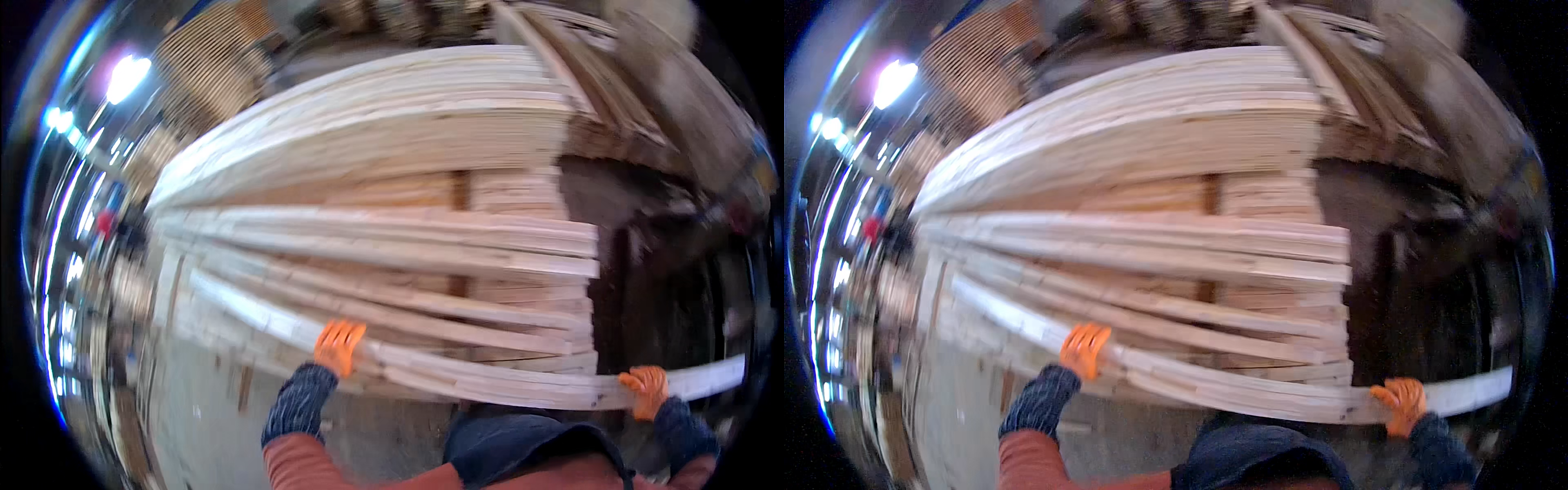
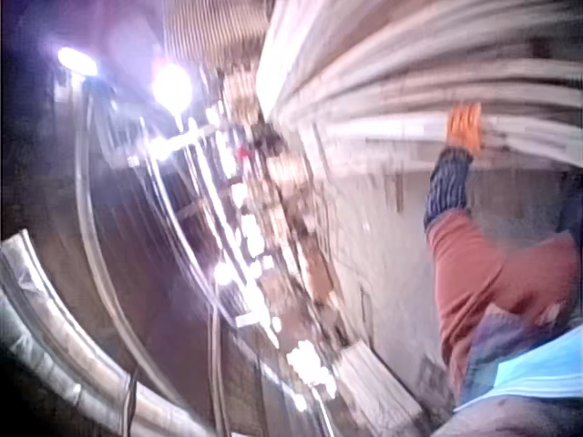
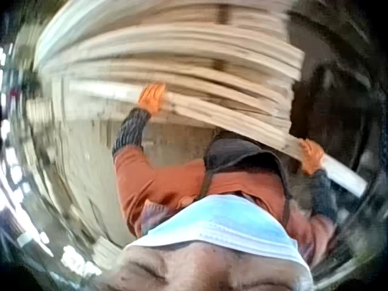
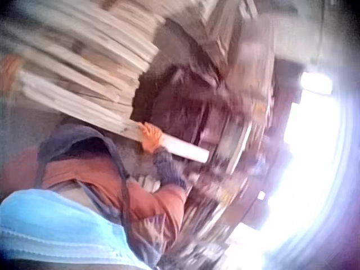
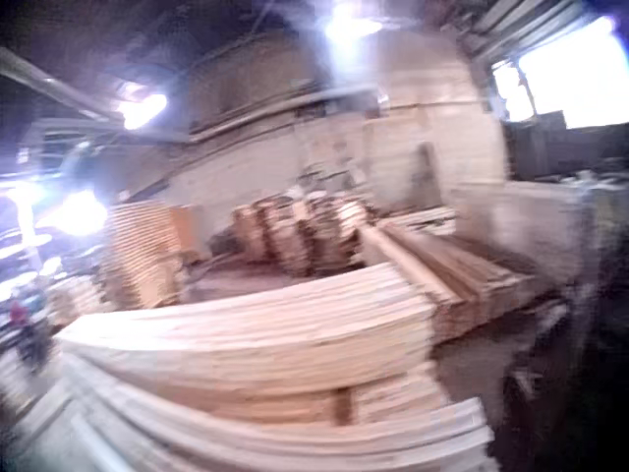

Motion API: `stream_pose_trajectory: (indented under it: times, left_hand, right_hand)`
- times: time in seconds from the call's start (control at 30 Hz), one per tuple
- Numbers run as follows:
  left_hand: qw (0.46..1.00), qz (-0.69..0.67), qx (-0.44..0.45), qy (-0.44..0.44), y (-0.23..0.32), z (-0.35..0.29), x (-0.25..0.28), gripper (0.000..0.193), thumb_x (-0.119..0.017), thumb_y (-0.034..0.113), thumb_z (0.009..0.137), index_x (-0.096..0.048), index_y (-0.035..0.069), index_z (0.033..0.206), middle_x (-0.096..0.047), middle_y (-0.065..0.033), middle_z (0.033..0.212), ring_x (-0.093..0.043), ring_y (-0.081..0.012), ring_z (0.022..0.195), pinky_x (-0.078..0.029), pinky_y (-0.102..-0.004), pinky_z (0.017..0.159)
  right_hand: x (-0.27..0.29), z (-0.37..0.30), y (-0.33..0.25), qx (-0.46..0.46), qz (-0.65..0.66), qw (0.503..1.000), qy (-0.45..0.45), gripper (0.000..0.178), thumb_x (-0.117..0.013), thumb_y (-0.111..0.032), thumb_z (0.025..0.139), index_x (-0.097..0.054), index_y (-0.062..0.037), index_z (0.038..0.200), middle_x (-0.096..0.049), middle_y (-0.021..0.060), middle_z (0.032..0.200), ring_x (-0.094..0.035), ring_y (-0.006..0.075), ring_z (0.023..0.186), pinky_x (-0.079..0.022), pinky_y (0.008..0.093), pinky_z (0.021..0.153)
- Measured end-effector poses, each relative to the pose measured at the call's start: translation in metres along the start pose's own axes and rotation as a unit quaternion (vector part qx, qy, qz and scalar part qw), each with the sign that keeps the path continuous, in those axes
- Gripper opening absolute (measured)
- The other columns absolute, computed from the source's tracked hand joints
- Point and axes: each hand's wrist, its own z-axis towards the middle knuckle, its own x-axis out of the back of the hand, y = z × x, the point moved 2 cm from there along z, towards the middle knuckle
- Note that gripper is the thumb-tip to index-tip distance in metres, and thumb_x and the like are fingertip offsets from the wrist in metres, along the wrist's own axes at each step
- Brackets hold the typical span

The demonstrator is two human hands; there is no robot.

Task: The person picks up individual wood boards from a large stack and feeds them one by one into an industrial rolling machine.

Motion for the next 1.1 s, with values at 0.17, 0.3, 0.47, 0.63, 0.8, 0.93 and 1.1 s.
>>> stream_pose_trajectory:
  times: [0.17, 0.3, 0.47, 0.63, 0.8, 0.93, 1.1]
  left_hand:
    - [0.991, -0.038, -0.124, 0.034, 0.064, 0.030, -0.018, 0.079, -0.083, 0.047, 0.071, -0.061, 0.000, 0.130, -0.070, -0.0204, 0.116, -0.065, -0.0385, 0.111, -0.048, -0.0524, 0.100]
    - [0.993, 0.030, -0.096, -0.054, 0.128, 0.016, -0.017, 0.062, -0.077, 0.035, 0.080, -0.061, 0.008, 0.134, -0.065, -0.0169, 0.116, -0.060, -0.0401, 0.113, -0.047, -0.0555, 0.098]
    - [0.987, 0.025, -0.149, -0.055, 0.220, 0.026, 0.003, 0.059, -0.070, 0.045, 0.087, -0.063, 0.013, 0.135, -0.066, -0.0157, 0.110, -0.062, -0.0381, 0.107, -0.049, -0.0526, 0.094]
    - [0.987, 0.014, -0.123, -0.099, 0.307, 0.050, 0.036, 0.063, -0.065, 0.046, 0.092, -0.054, 0.022, 0.150, -0.065, -0.0183, 0.126, -0.062, -0.0375, 0.113, -0.048, -0.0534, 0.099]
    - [0.984, 0.008, -0.161, -0.081, 0.381, 0.081, 0.038, 0.067, -0.065, 0.050, 0.093, -0.054, 0.018, 0.150, -0.064, -0.0190, 0.131, -0.062, -0.0378, 0.116, -0.048, -0.0524, 0.101]
    - [0.976, -0.020, -0.201, -0.081, 0.459, 0.104, 0.040, 0.067, -0.065, 0.051, 0.093, -0.054, 0.018, 0.150, -0.064, -0.0191, 0.131, -0.062, -0.0379, 0.116, -0.048, -0.0523, 0.101]
    - [0.956, -0.061, -0.273, -0.086, 0.550, 0.122, 0.043, 0.068, -0.065, 0.051, 0.092, -0.053, 0.018, 0.150, -0.064, -0.0192, 0.131, -0.062, -0.0380, 0.116, -0.048, -0.0522, 0.101]
  right_hand:
    - [-0.045, -0.054, 0.060, -0.054, -0.052, 0.995, 0.060, 0.092, -0.073, -0.022, 0.070, -0.045, -0.0318, 0.157, -0.064, 0.0161, 0.134, -0.060, 0.0356, 0.123, -0.041, 0.0536, 0.113]
    - [-0.025, -0.089, 0.089, -0.136, -0.118, 0.982, -0.049, 0.109, -0.078, -0.024, 0.066, -0.031, -0.0323, 0.164, -0.060, 0.0170, 0.142, -0.055, 0.0347, 0.134, -0.034, 0.0527, 0.122]
    - [-0.042, -0.134, 0.130, -0.244, -0.073, 0.964, -0.080, 0.117, -0.082, -0.022, 0.066, -0.022, -0.0304, 0.166, -0.040, 0.0115, 0.164, -0.033, 0.0336, 0.154, -0.020, 0.0508, 0.130]
    - [-0.060, -0.138, 0.133, -0.269, -0.041, 0.961, 0.038, 0.127, -0.086, -0.024, 0.055, -0.024, -0.0268, 0.165, -0.039, 0.0092, 0.164, -0.028, 0.0330, 0.156, -0.018, 0.0501, 0.131]
    - [-0.067, -0.129, 0.138, -0.239, -0.033, 0.957, 0.162, 0.125, -0.087, -0.021, 0.052, -0.031, -0.0275, 0.164, -0.039, 0.0084, 0.164, -0.029, 0.0326, 0.156, -0.017, 0.0499, 0.131]
    - [-0.076, -0.079, 0.115, -0.072, 0.049, 0.973, 0.212, 0.131, -0.086, -0.019, 0.044, -0.032, -0.0261, 0.164, -0.046, 0.0123, 0.158, -0.039, 0.0354, 0.149, -0.023, 0.0565, 0.128]
    - [-0.106, -0.021, 0.062, 0.052, 0.024, 0.960, 0.276, 0.103, -0.070, -0.023, 0.065, -0.035, -0.0226, 0.162, -0.061, 0.0073, 0.134, -0.060, 0.0287, 0.125, -0.042, 0.0482, 0.112]
